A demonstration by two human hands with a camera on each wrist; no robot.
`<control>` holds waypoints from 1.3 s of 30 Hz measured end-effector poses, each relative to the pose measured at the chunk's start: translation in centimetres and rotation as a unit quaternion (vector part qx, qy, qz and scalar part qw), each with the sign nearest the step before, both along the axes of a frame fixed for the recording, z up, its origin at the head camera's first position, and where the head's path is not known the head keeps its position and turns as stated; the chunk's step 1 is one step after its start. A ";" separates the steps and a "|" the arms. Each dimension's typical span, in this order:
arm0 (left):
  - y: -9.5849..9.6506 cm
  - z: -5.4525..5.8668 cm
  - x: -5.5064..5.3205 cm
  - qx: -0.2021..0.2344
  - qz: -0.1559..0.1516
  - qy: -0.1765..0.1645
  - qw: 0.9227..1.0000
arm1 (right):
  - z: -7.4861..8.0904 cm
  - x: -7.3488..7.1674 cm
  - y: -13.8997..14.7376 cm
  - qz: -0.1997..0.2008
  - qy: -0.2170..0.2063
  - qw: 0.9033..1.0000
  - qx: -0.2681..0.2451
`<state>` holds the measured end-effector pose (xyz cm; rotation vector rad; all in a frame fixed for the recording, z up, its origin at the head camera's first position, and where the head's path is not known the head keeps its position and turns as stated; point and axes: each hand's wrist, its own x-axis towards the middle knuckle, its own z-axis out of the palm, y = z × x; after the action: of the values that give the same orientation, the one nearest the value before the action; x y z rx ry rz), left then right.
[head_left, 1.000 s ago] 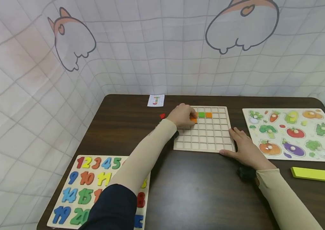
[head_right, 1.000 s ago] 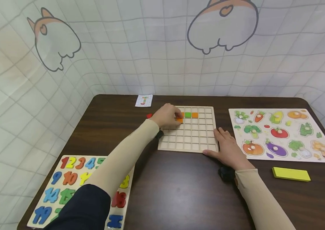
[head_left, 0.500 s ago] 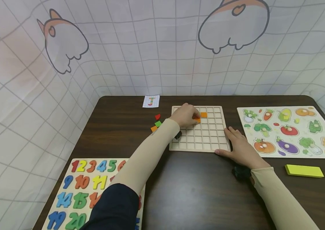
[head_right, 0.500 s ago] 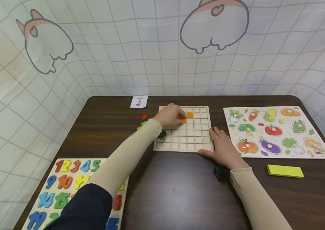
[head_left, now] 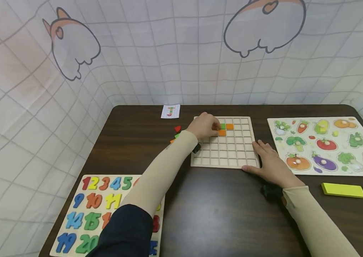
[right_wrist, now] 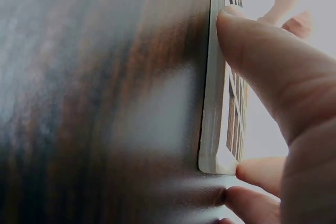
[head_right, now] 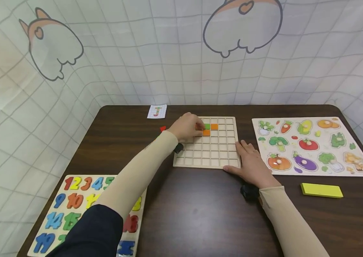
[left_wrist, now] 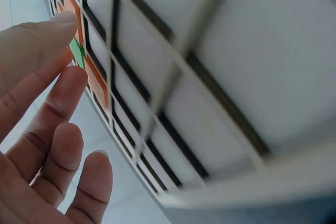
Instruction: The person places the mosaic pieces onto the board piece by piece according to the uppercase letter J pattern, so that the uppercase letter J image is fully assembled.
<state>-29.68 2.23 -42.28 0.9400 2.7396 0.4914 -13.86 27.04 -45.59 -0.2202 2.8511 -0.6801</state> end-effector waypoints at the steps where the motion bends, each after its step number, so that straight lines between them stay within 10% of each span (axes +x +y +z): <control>1: -0.4 0.0 -0.2 0.000 0.004 -0.001 1.000 | 0.0 0.0 0.0 -0.001 -0.002 1.000 0.000; 24: -11.0 0.6 -0.3 -0.037 0.049 -0.018 0.998 | 0.1 0.0 0.0 0.006 -0.005 1.000 0.000; 39: -13.0 1.0 0.1 -0.055 0.063 -0.036 0.996 | 0.1 0.0 -0.1 0.009 -0.002 1.000 0.000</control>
<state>-29.57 -10.77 -41.27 0.7139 2.7399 0.3816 -13.91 26.95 -45.53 -0.2451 2.8422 -0.6749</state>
